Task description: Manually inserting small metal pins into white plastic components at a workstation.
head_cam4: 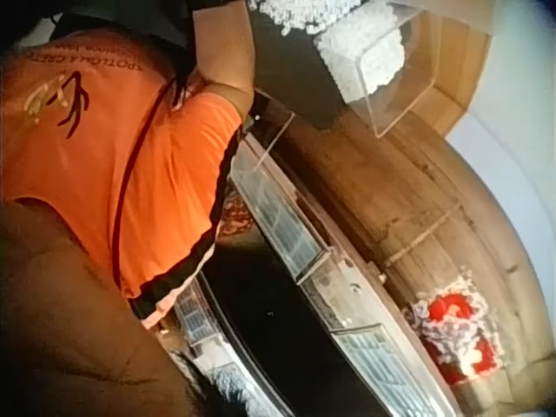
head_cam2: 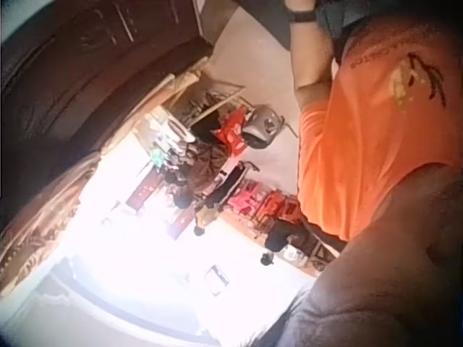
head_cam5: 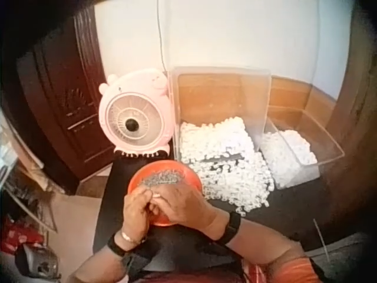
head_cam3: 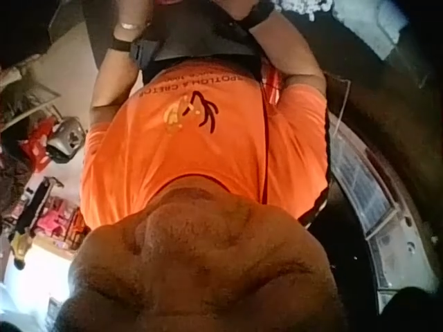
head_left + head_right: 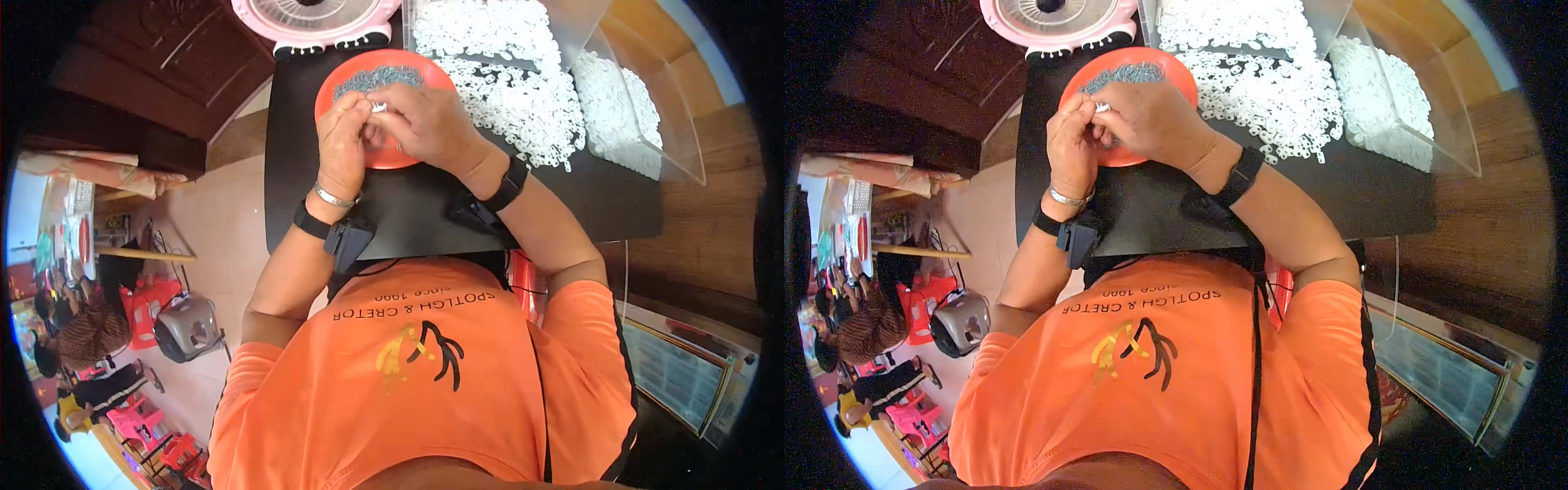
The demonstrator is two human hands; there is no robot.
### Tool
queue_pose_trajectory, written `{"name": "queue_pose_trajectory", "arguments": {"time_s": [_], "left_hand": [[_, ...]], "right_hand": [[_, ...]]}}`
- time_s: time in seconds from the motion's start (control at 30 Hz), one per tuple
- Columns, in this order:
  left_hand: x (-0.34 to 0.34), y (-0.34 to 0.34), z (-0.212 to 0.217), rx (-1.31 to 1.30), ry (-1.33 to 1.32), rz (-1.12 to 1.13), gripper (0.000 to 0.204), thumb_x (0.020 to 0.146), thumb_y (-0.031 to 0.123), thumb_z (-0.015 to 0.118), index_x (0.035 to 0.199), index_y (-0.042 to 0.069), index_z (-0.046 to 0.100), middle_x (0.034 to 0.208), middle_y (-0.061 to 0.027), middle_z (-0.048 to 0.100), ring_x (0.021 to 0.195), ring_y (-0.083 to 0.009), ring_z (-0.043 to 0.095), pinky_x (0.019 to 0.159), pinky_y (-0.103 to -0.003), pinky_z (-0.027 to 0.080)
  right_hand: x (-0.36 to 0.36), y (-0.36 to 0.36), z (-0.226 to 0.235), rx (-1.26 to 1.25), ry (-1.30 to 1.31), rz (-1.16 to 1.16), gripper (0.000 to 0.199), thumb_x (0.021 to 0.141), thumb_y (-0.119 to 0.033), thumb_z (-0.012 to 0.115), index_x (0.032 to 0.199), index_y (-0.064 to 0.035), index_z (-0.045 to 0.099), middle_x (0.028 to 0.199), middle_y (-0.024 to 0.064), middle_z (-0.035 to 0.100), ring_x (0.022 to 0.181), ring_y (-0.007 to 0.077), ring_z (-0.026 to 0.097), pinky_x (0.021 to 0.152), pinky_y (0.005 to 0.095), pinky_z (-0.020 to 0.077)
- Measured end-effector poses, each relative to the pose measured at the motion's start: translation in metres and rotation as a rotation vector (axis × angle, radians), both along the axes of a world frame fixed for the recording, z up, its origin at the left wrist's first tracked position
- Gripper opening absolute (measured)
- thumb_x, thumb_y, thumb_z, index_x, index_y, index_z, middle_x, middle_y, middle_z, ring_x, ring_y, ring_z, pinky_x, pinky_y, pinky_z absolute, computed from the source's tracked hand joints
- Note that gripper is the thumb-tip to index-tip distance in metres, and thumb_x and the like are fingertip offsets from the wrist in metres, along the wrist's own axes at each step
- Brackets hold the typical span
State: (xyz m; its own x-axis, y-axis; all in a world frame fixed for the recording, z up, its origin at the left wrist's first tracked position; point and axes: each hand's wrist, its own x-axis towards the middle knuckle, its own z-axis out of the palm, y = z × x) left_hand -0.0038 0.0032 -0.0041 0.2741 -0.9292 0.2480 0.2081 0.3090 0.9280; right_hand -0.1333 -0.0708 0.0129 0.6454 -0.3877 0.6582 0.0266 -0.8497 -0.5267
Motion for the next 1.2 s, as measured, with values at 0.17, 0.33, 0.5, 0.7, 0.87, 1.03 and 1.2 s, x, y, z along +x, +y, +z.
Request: {"name": "queue_pose_trajectory", "arguments": {"time_s": [0.17,0.33,0.5,0.7,0.87,1.03,1.2], "left_hand": [[0.004,-0.002,-0.003,0.021,-0.001,0.003,0.021,0.091,0.017,0.044,0.077,0.003,0.052,0.062,-0.0009,0.047,0.055,-0.0079,0.043,0.05,-0.021,0.037],[0.003,-0.003,0.0,0.033,-0.05,0.082,0.021,0.092,0.018,0.045,0.078,0.004,0.052,0.063,-0.0007,0.048,0.056,-0.0078,0.044,0.051,-0.021,0.039],[0.007,-0.003,-0.001,-0.007,-0.191,0.109,0.021,0.091,0.018,0.045,0.078,0.003,0.053,0.063,0.0,0.048,0.056,-0.0073,0.044,0.052,-0.022,0.039],[0.007,-0.001,0.003,0.012,-0.205,0.132,0.02,0.089,0.016,0.046,0.075,0.002,0.052,0.063,0.0001,0.049,0.056,-0.0079,0.044,0.052,-0.023,0.038],[0.009,-0.003,-0.001,-0.026,-0.146,0.176,0.02,0.089,0.015,0.045,0.076,0.002,0.052,0.064,-0.0003,0.048,0.056,-0.0083,0.045,0.052,-0.023,0.037],[0.011,-0.004,0.003,0.012,0.091,0.204,0.019,0.09,0.016,0.044,0.077,0.003,0.052,0.065,-0.001,0.049,0.055,-0.0091,0.046,0.052,-0.022,0.038],[0.009,-0.003,0.007,0.052,0.081,0.195,0.019,0.09,0.017,0.045,0.077,0.004,0.052,0.064,-0.0002,0.049,0.054,-0.0083,0.046,0.052,-0.022,0.038]], "right_hand": [[-0.002,-0.001,0.005,0.248,0.016,-0.066,0.014,0.079,-0.011,0.067,0.087,-0.0004,0.062,0.07,0.0071,0.065,0.062,0.0104,0.062,0.059,0.0211,0.0488],[-0.002,-0.004,0.001,0.566,0.066,0.049,0.013,0.082,-0.011,0.065,0.083,0.0007,0.061,0.074,0.0054,0.066,0.066,0.0073,0.062,0.06,0.0203,0.049],[-0.001,0.0,0.01,0.764,-0.053,0.173,0.01,0.084,-0.01,0.061,0.083,-0.0002,0.059,0.069,0.0032,0.063,0.06,0.0064,0.058,0.054,0.0204,0.0479],[-0.001,-0.002,0.007,0.799,0.015,0.177,0.011,0.085,-0.011,0.061,0.082,-0.0016,0.058,0.068,0.0027,0.061,0.058,0.006,0.056,0.052,0.0205,0.0468],[-0.001,-0.005,0.002,0.834,0.045,0.225,0.011,0.086,-0.012,0.06,0.08,-0.0028,0.057,0.067,0.0027,0.061,0.057,0.0061,0.056,0.052,0.0203,0.046],[0.001,-0.004,-0.001,0.842,0.072,0.22,0.013,0.086,-0.014,0.059,0.08,-0.0035,0.058,0.066,0.0026,0.06,0.056,0.0064,0.056,0.051,0.0202,0.0454],[0.001,-0.005,-0.002,0.822,0.078,0.201,0.013,0.086,-0.015,0.058,0.08,-0.0031,0.058,0.066,0.0024,0.061,0.057,0.0068,0.056,0.054,0.0209,0.046]]}}
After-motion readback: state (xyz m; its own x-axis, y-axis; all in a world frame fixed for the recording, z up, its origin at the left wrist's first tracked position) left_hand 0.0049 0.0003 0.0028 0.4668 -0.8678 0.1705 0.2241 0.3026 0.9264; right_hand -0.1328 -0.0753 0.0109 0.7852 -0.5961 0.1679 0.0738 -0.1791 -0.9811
